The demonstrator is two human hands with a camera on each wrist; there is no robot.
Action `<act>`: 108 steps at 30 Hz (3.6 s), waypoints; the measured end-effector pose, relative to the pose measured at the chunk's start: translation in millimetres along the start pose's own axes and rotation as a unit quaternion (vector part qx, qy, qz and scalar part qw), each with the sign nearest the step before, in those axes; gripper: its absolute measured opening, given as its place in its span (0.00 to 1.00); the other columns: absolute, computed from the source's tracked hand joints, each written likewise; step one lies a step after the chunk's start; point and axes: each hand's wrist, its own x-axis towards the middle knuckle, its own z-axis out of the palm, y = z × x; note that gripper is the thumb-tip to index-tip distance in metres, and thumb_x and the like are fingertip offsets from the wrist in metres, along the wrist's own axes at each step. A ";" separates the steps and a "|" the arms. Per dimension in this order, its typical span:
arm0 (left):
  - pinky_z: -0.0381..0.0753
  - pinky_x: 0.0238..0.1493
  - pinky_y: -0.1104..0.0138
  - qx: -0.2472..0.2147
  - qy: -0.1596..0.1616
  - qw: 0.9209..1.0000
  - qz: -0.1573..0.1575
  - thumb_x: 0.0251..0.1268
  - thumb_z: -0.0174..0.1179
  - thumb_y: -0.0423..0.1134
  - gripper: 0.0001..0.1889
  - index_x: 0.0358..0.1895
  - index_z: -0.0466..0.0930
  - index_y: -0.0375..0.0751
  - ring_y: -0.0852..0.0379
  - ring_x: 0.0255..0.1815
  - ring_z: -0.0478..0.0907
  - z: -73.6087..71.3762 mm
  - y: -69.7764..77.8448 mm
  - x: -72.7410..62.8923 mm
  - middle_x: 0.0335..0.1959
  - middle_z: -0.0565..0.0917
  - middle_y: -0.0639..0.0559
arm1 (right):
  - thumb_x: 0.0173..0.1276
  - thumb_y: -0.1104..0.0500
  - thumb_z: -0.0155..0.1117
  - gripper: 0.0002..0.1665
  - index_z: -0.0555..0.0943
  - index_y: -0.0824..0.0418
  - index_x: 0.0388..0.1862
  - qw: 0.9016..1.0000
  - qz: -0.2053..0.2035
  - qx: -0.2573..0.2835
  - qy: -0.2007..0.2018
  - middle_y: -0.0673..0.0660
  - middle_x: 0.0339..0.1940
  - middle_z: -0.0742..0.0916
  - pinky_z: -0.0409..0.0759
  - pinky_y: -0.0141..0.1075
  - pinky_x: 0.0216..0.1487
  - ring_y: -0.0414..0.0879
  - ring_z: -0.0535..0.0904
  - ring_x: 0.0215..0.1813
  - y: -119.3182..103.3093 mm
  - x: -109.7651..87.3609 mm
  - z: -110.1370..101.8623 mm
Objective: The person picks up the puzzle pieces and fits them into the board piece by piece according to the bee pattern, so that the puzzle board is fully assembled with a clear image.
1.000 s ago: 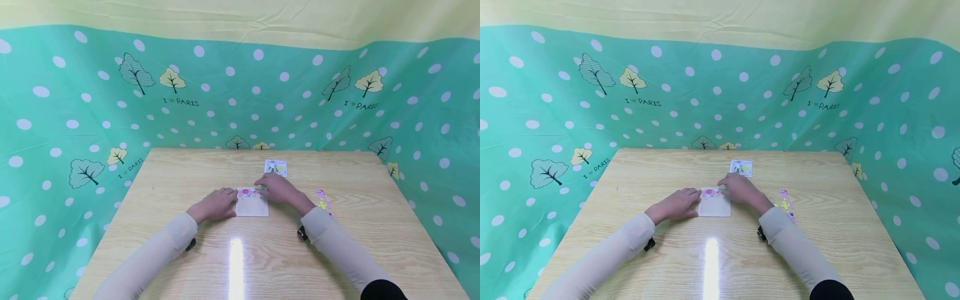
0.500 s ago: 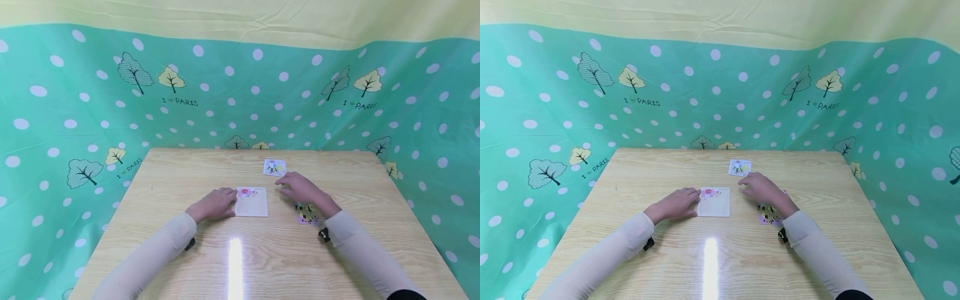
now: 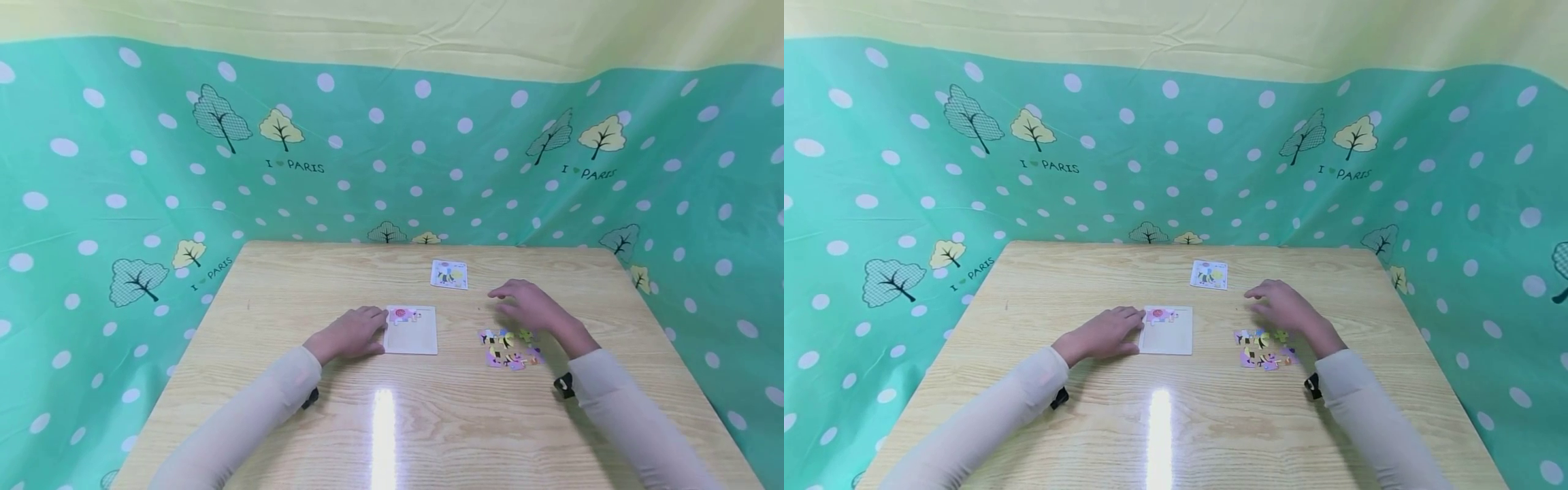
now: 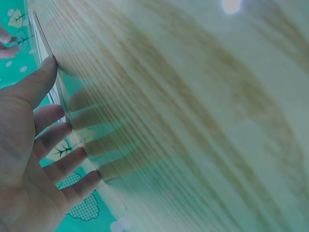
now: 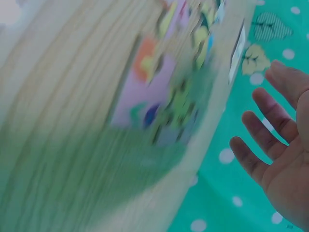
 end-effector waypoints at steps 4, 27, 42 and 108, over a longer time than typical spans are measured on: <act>0.70 0.77 0.49 -0.002 -0.002 1.000 -0.002 0.70 0.61 0.59 0.34 0.70 0.73 0.40 0.43 0.76 0.68 -0.8 0.2 -0.5 0.75 0.71 0.41 | 0.75 0.63 0.60 0.19 0.82 0.61 0.62 1.000 0.018 -0.004 -0.004 0.63 0.58 0.86 0.81 0.59 0.63 0.60 0.82 0.58 14.1 -6.1 -2.4; 0.71 0.75 0.48 -0.003 0.004 1.000 0.006 0.70 0.61 0.60 0.36 0.72 0.71 0.39 0.42 0.76 0.68 0.5 -1.8 -0.6 0.75 0.71 0.41 | 0.68 0.65 0.68 0.16 0.86 0.62 0.55 0.999 0.009 -0.029 -0.024 0.61 0.50 0.89 0.83 0.58 0.59 0.60 0.84 0.55 52.9 -29.4 6.5; 0.70 0.77 0.49 -0.005 -0.007 1.000 -0.003 0.70 0.61 0.59 0.33 0.69 0.74 0.42 0.43 0.77 0.67 1.4 -0.6 0.5 0.76 0.70 0.42 | 0.68 0.63 0.69 0.17 0.86 0.61 0.56 0.999 -0.004 -0.039 -0.012 0.56 0.48 0.89 0.82 0.57 0.59 0.56 0.83 0.53 53.2 -27.7 5.3; 0.72 0.75 0.49 0.003 0.003 1.000 0.007 0.69 0.62 0.59 0.36 0.72 0.71 0.39 0.42 0.75 0.69 0.0 -0.5 0.9 0.74 0.73 0.40 | 0.68 0.57 0.71 0.13 0.89 0.52 0.51 0.995 -0.073 -0.041 -0.045 0.49 0.45 0.89 0.82 0.41 0.61 0.44 0.82 0.51 -98.8 72.4 65.5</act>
